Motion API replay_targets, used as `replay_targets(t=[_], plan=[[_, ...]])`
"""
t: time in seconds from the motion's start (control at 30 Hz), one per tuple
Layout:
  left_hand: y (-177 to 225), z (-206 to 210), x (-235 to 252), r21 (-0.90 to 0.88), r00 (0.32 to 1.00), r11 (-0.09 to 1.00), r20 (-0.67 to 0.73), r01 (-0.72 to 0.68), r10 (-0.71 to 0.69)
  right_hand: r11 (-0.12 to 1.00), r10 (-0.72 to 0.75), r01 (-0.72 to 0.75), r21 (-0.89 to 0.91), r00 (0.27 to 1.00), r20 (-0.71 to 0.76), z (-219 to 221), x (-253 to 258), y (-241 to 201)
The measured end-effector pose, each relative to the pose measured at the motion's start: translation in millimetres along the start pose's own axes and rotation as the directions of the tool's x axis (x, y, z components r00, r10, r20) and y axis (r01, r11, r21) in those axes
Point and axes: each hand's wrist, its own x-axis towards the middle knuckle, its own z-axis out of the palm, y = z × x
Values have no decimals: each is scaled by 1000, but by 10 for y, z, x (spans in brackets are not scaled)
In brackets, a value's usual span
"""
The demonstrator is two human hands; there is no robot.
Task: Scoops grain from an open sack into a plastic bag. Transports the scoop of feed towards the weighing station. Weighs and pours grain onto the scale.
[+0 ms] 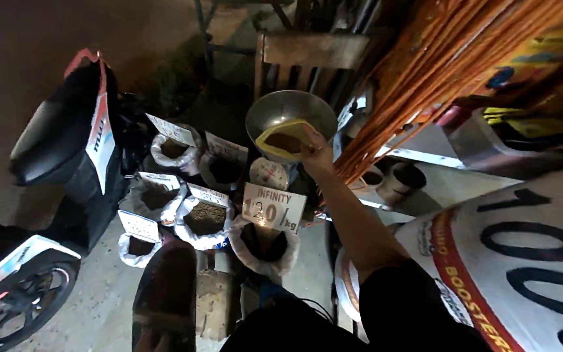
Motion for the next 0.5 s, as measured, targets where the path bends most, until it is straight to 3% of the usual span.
replay_targets(t=[0.17,0.33,0.5], plan=[[514,-221,423,118,976,979,163,-164,143,953,66,-22,-302,988,137,-126,-39,-321],[1436,-327,722,176,900,891,217,-418,379,847,-81,200,-492,964,252,-371,295,-680],[2346,-225,932,172,837,841,319,-513,445,723,2,426,-545,786,618,-317,776,-898]])
